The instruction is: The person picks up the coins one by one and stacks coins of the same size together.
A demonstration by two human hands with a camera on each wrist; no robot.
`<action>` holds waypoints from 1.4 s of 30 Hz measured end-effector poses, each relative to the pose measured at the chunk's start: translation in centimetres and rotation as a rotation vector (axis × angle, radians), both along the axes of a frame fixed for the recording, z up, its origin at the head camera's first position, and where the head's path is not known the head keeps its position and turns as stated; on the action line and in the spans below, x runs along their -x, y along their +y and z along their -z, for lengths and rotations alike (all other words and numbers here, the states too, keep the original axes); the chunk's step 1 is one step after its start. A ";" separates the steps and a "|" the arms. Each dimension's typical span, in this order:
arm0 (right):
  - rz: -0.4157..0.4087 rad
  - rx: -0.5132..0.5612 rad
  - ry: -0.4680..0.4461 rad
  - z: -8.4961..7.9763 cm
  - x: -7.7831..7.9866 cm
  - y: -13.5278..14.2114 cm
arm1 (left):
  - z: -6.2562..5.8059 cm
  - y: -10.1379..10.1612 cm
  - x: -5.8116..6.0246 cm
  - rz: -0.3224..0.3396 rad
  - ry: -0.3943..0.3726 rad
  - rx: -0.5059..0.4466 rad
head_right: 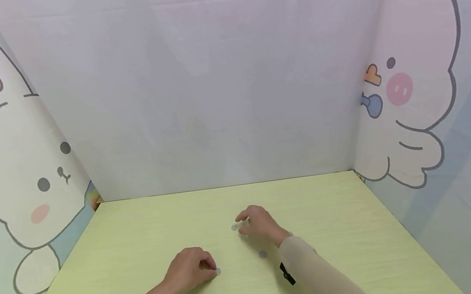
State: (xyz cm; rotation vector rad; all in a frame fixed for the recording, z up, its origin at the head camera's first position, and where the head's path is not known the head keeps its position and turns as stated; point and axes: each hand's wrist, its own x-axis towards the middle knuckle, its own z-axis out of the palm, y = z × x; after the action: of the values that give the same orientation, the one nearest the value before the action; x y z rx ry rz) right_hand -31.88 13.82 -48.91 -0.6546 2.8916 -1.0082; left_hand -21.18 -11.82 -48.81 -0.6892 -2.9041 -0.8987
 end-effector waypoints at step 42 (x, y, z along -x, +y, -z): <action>0.041 -0.055 0.036 1.0 0.6 -1.2 | 0.0 -0.1 0.0 0.020 0.021 -0.015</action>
State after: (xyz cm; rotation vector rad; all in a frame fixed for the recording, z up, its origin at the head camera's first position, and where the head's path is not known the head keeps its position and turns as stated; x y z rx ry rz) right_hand -32.50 12.62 -49.95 -0.6189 2.9637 -0.9272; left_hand -21.16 -11.88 -48.78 -0.7234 -2.8743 -0.9092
